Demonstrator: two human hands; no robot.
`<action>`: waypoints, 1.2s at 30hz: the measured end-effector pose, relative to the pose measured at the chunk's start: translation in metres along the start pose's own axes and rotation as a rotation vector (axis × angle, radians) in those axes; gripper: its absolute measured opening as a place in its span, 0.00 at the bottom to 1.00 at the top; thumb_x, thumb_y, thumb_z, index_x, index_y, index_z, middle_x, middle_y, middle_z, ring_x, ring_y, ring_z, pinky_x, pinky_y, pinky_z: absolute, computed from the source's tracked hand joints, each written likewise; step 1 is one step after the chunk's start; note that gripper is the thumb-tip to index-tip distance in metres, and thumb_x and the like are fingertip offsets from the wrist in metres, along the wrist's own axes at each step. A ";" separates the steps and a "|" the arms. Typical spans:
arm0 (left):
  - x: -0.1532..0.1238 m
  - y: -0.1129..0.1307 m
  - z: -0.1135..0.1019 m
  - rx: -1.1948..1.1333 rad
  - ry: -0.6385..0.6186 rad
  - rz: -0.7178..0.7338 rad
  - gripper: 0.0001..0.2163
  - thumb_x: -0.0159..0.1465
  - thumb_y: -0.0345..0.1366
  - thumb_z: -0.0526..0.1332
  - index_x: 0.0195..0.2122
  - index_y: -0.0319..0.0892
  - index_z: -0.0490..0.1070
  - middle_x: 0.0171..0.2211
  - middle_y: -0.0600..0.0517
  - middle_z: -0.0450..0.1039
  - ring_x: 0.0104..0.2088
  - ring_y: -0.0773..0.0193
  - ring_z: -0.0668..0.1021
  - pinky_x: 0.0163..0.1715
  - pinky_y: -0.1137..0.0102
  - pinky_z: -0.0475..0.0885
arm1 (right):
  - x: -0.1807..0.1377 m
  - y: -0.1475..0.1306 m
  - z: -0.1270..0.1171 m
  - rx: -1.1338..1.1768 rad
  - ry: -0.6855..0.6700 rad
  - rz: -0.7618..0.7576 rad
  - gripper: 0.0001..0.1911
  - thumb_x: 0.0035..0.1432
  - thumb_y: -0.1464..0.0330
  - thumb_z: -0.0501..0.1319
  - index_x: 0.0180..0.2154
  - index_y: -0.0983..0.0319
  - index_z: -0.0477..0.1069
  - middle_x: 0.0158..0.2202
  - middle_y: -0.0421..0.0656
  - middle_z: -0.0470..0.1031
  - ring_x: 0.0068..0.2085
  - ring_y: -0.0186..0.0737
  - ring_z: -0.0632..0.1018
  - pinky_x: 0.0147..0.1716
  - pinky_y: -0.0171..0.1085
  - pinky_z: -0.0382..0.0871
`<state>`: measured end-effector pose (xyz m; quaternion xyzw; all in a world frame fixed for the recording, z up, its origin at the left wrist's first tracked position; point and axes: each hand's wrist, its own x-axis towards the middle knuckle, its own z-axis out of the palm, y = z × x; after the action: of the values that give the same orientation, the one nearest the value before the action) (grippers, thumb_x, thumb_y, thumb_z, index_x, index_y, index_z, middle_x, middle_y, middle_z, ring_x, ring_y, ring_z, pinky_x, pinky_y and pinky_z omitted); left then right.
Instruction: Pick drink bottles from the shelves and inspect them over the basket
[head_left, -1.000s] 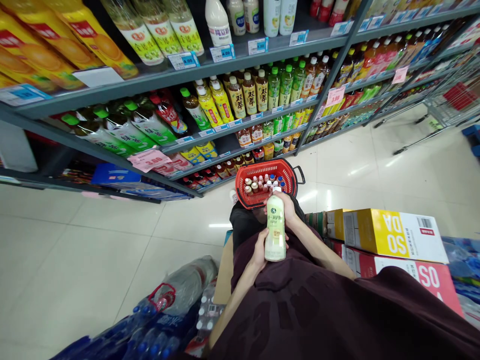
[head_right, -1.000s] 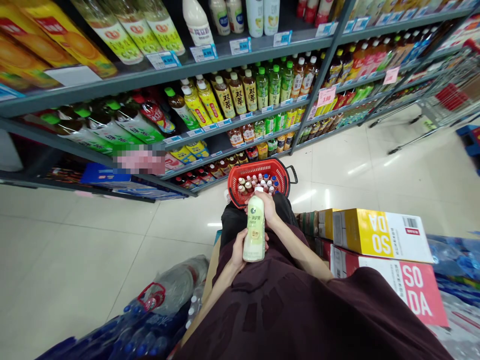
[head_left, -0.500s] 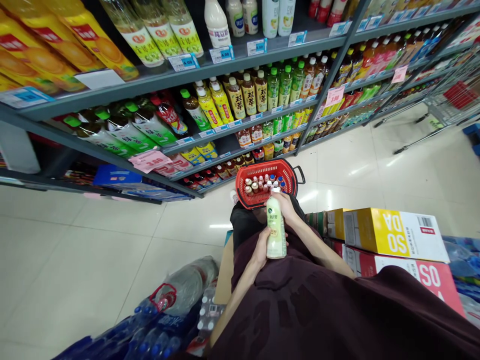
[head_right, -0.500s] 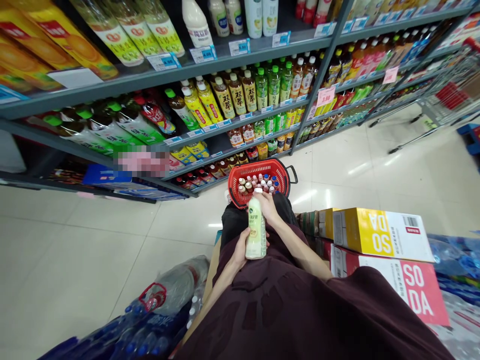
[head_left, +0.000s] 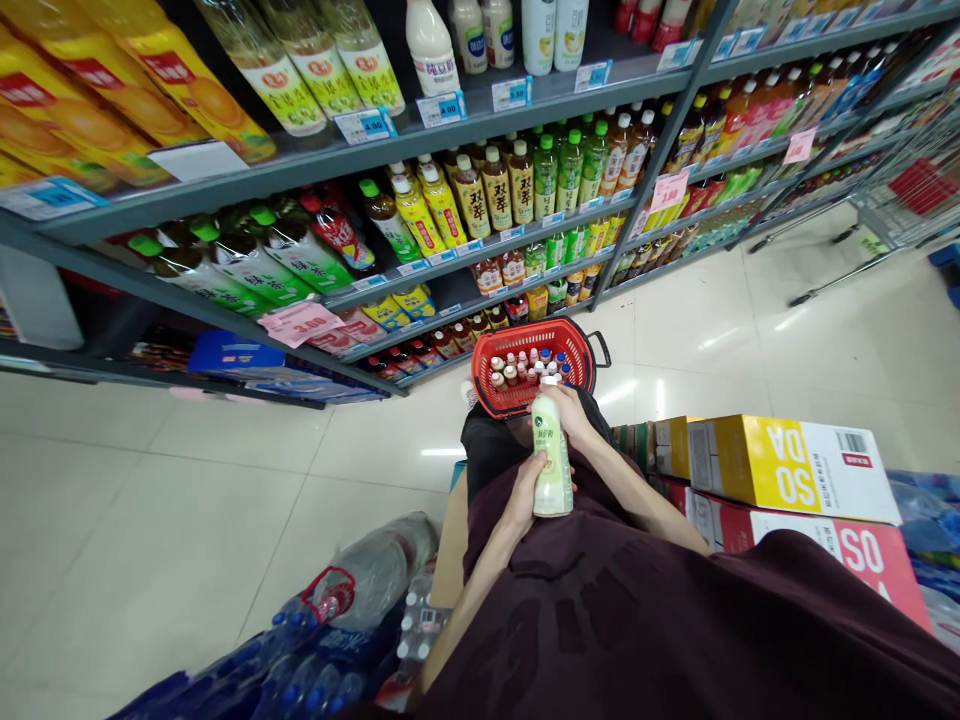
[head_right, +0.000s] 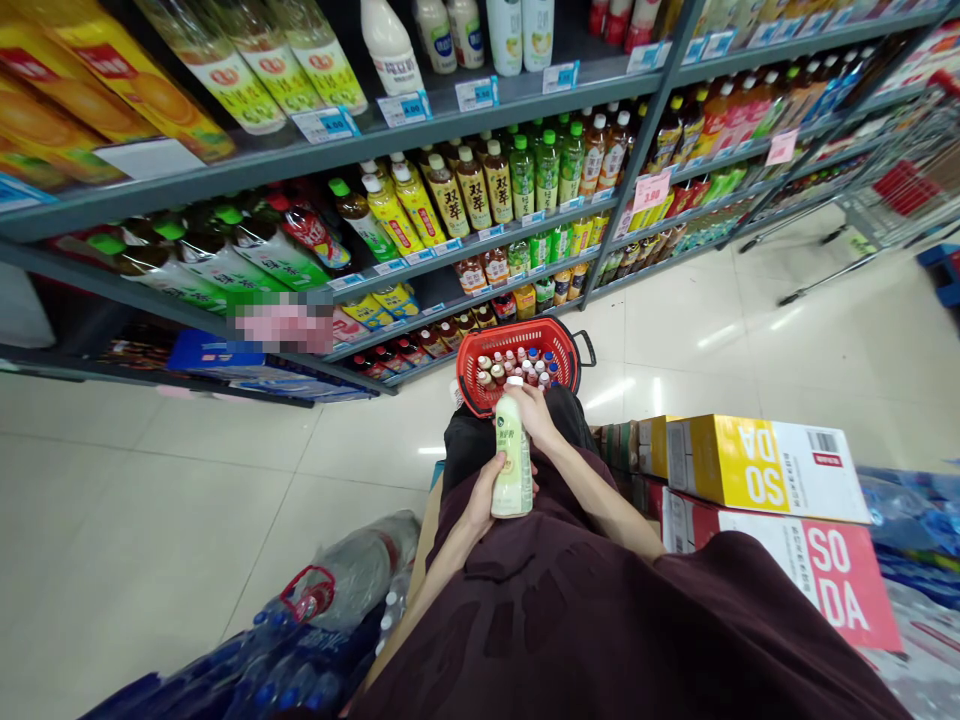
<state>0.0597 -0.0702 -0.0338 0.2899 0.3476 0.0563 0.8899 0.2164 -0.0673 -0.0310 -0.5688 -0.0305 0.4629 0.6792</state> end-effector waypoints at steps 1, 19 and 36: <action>0.000 0.000 0.000 0.000 0.006 0.000 0.35 0.54 0.59 0.70 0.51 0.32 0.71 0.32 0.41 0.83 0.31 0.49 0.85 0.30 0.62 0.80 | 0.000 0.000 0.000 0.005 0.001 0.005 0.16 0.52 0.55 0.66 0.26 0.61 0.72 0.22 0.44 0.81 0.19 0.46 0.79 0.17 0.38 0.71; 0.003 -0.003 -0.003 0.009 0.009 -0.021 0.33 0.57 0.58 0.67 0.51 0.33 0.70 0.32 0.42 0.83 0.29 0.51 0.85 0.30 0.62 0.80 | 0.007 0.004 -0.006 -0.008 -0.023 0.030 0.16 0.53 0.55 0.66 0.26 0.61 0.73 0.22 0.44 0.80 0.21 0.46 0.79 0.19 0.40 0.72; 0.009 -0.005 -0.017 0.487 0.216 0.239 0.28 0.65 0.62 0.56 0.42 0.39 0.77 0.42 0.45 0.81 0.43 0.54 0.80 0.46 0.64 0.73 | 0.009 0.001 -0.017 0.140 -0.067 0.143 0.16 0.48 0.59 0.74 0.34 0.62 0.78 0.27 0.39 0.79 0.28 0.36 0.77 0.33 0.35 0.71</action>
<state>0.0550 -0.0638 -0.0518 0.5262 0.4070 0.1064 0.7390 0.2309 -0.0745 -0.0420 -0.5049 0.0197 0.5299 0.6811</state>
